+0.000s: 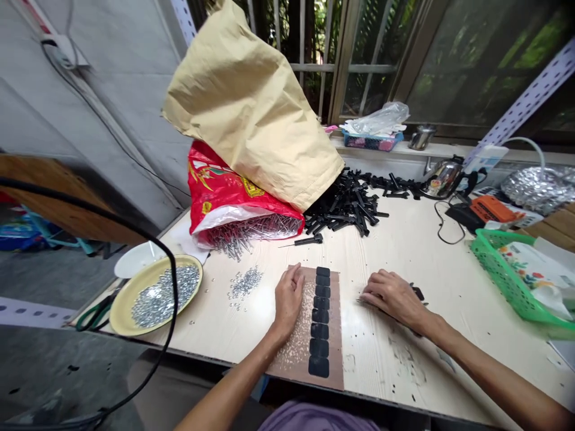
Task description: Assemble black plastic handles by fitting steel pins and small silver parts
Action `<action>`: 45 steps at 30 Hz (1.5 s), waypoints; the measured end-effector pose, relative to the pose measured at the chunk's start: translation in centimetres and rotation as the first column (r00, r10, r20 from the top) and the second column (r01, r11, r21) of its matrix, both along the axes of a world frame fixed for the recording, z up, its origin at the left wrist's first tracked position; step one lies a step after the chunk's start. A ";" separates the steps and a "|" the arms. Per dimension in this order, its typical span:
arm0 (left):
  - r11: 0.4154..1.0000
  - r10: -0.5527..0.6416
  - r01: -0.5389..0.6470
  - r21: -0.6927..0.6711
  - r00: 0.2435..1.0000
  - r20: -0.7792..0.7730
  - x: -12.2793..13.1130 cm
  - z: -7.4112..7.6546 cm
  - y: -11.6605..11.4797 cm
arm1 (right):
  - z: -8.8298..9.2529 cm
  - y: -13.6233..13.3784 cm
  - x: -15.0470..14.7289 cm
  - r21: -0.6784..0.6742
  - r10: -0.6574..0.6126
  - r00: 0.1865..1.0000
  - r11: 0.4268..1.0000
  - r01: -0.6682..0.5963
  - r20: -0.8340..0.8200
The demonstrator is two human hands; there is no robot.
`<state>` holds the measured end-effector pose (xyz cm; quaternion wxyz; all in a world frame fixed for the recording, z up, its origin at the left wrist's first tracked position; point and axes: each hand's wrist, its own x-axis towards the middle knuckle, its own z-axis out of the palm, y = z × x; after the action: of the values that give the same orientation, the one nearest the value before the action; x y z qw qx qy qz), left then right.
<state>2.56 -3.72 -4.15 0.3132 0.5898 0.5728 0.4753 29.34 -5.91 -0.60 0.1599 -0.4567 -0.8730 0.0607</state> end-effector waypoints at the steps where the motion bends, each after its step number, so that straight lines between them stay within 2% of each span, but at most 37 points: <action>1: 1.000 -0.009 0.009 -0.002 1.000 0.007 0.1 0.0 0.1 | 0.5 1.0 -0.1 0.045 -0.008 0.999 0.999 0.005 0.053; 4: 1.000 -0.010 0.010 -0.011 1.000 0.024 0.3 0.2 0.0 | 1.0 5.0 -3.2 0.147 0.049 0.994 0.987 -0.063 0.095; 7: 1.000 -0.013 0.012 0.007 0.999 0.038 -0.3 0.9 -1.2 | -0.5 9.7 -8.7 0.202 0.140 0.987 0.967 -0.154 0.081; 9: 0.999 -0.016 0.015 0.038 1.000 0.013 -1.7 1.4 -2.5 | -2.0 12.4 -11.8 0.216 0.182 0.977 0.955 -0.202 0.110; 11: 0.996 0.048 -0.044 0.074 0.997 -0.058 -4.1 1.6 -3.8 | -3.3 14.4 -13.8 0.222 0.194 0.970 0.949 -0.223 0.145; 13: 0.978 0.191 -0.174 0.113 0.969 -0.160 -7.4 1.6 -4.9 | -4.1 15.5 -14.7 0.225 0.186 0.969 0.949 -0.220 0.162; 15: 0.950 0.308 -0.279 0.139 0.910 -0.279 -10.8 1.3 -5.7 | -4.6 16.1 -14.8 0.222 0.171 0.972 0.954 -0.204 0.159; 17: 0.933 0.359 -0.320 0.164 0.845 -0.396 -13.5 0.8 -6.0 | -5.1 16.3 -14.5 0.215 0.157 0.977 0.959 -0.186 0.147; 20: 0.933 0.357 -0.315 0.171 0.766 -0.535 -15.6 0.3 -5.3 | -5.7 16.3 -13.9 0.222 0.156 0.979 0.958 -0.182 0.130; 23: 0.950 0.296 -0.291 0.117 0.707 -0.642 -15.8 -0.1 -3.6 | -5.7 15.8 -12.8 0.245 0.161 0.983 0.953 -0.178 0.088; 26: 0.963 0.219 -0.268 0.040 0.685 -0.695 -15.6 -0.5 -1.8 | -5.0 14.7 -11.5 0.280 0.142 0.989 0.949 -0.144 0.030; 32: 0.963 0.170 -0.266 -0.051 0.741 -0.650 -16.0 -1.0 -0.4 | -2.9 10.7 -10.6 0.233 0.136 0.978 0.968 -0.096 -0.161; 37: 0.969 0.134 -0.235 -0.071 0.750 -0.648 -16.0 -0.5 -0.5 | -1.7 7.5 -11.7 0.161 0.110 0.956 0.985 -0.068 -0.273; 41: 0.971 0.162 -0.236 -0.046 0.782 -0.602 -15.9 0.1 -0.4 | -1.1 5.9 -13.2 0.123 0.117 0.919 0.989 -0.076 -0.375; 43: 0.966 0.209 -0.257 -0.031 0.847 -0.489 -15.2 0.7 -0.3 | -0.6 5.2 -14.1 0.090 0.122 0.889 0.992 -0.092 -0.442; 45: 0.959 0.240 -0.269 -0.095 0.941 -0.240 -13.7 1.6 -0.4 | -0.1 4.4 -15.0 0.046 0.131 0.863 0.991 -0.125 -0.488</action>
<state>-11.14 -4.11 -2.55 0.2189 0.5399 0.7050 0.4045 14.32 -1.50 -0.67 0.3742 -0.3664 -0.8328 0.1791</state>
